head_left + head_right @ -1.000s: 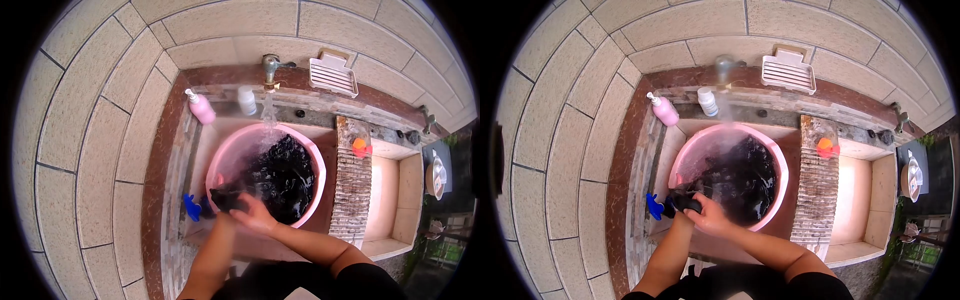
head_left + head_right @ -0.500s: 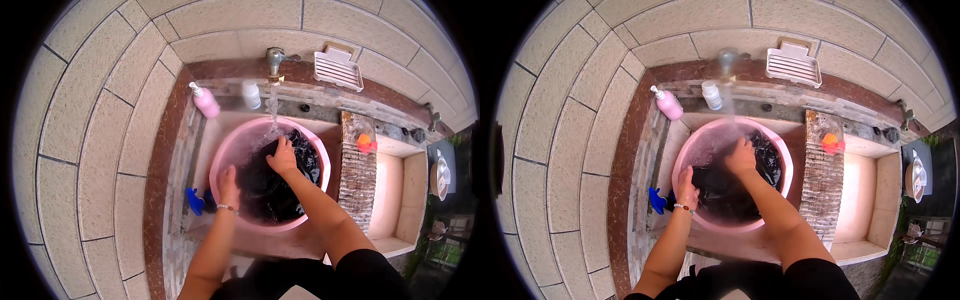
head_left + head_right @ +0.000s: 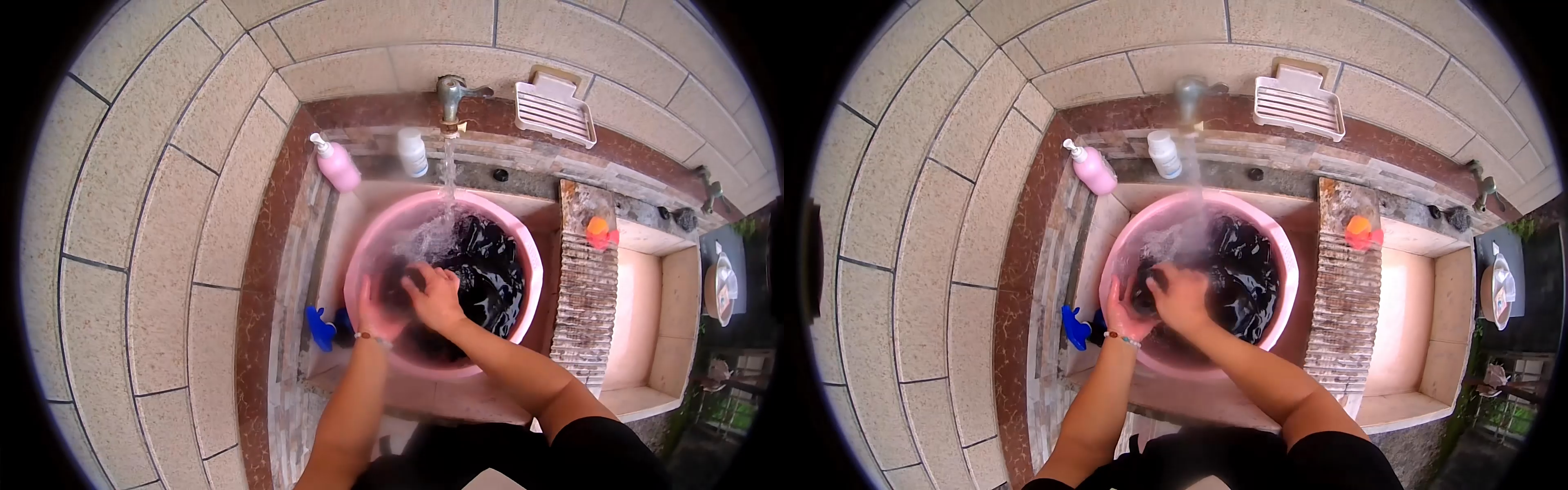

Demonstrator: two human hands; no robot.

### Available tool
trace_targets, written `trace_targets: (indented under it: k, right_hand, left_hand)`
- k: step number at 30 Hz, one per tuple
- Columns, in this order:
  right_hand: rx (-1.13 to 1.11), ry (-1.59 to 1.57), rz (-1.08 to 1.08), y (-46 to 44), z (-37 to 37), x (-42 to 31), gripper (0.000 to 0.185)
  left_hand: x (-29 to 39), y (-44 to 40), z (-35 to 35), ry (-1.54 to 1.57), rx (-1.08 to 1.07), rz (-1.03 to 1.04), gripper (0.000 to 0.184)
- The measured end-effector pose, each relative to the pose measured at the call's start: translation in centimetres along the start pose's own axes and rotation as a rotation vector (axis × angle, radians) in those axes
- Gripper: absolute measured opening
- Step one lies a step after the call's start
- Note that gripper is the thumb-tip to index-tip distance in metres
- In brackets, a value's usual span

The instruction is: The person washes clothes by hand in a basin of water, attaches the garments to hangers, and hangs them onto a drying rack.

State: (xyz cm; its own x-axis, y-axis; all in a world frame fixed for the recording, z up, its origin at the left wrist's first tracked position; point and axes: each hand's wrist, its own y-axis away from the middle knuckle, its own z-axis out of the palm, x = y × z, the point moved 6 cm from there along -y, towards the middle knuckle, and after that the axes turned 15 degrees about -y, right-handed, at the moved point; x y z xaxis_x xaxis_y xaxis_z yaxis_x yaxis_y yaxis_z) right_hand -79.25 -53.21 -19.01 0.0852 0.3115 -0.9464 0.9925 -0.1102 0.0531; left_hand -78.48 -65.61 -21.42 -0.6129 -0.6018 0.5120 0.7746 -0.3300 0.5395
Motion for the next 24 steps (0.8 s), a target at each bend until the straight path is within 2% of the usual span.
trace_targets:
  k: [1,2,3,4,7,9,10,11,12,13,14,16,17,18,20,21,22,24]
  right_hand:
    - [0.047,0.019,-0.312,2.3,0.0,-3.6,0.026]
    - [-0.044,-0.074,-0.384,4.0,0.1,-6.4,0.023]
    - [-0.132,-0.105,-0.326,5.4,0.9,-7.6,0.023]
    - [-0.097,-0.100,-0.423,6.3,1.2,-8.5,0.022]
    - [-0.088,-0.025,-0.561,6.6,1.4,-9.9,0.025]
    - [-0.060,0.012,-0.649,5.0,1.6,-9.4,0.026]
    - [0.025,0.028,-0.668,3.3,1.1,-9.2,0.026]
    - [0.075,-0.014,-0.575,1.7,0.7,-8.8,0.024]
    - [0.111,-0.007,-0.385,-0.5,0.4,-7.1,0.025]
    - [0.165,0.027,-0.309,-2.4,-0.2,-5.4,0.027]
    - [0.095,0.038,-0.198,-3.5,-0.7,-4.2,0.028]
    - [0.035,-0.009,-0.103,-4.6,-0.9,-0.8,0.030]
    - [0.059,-0.127,-0.041,-5.7,-1.0,2.8,0.032]
    - [0.083,-0.245,0.020,-6.3,-1.5,5.5,0.039]
    - [0.152,-0.222,0.047,-5.7,-3.8,6.9,0.045]
    - [0.117,-0.070,0.155,-4.9,-4.1,6.2,0.054]
    - [0.070,-0.012,0.144,-4.4,-3.7,6.1,0.057]
    - [-0.027,0.107,0.127,-3.1,-2.7,6.2,0.062]
  left_hand:
    - [0.7,0.4,0.6,0.046,-0.165,0.048,0.051]
    - [1.2,0.9,1.4,0.092,-0.328,0.094,0.050]
    - [2.1,1.4,3.3,0.005,-0.403,0.194,0.044]
    - [2.4,1.7,4.4,-0.032,-0.449,0.227,0.044]
    - [2.4,1.8,4.7,-0.048,-0.395,0.230,0.044]
    - [2.1,1.4,4.2,-0.077,-0.229,0.191,0.044]
    - [1.8,1.2,3.7,-0.103,-0.106,0.165,0.045]
    - [1.5,1.1,3.2,-0.147,0.053,0.131,0.045]
    - [1.0,1.0,2.6,-0.213,0.212,0.109,0.045]
    - [0.5,0.7,1.7,-0.285,0.342,0.102,0.045]
    - [-0.1,-0.3,0.1,-0.380,0.429,0.129,0.051]
    - [0.9,0.7,1.2,-0.509,0.481,0.314,0.053]
    - [1.1,0.6,-0.7,-0.660,0.572,0.278,0.059]
    - [1.1,-0.4,-3.6,-0.860,0.588,0.367,0.062]
    - [0.4,-2.5,-8.7,-1.266,0.607,0.550,0.070]
    - [1.5,0.0,-4.8,-1.683,0.681,0.691,0.078]
    - [0.8,0.6,-3.7,-1.746,0.651,0.257,0.076]
    - [-1.5,-0.3,-3.8,-2.128,0.732,0.184,0.071]
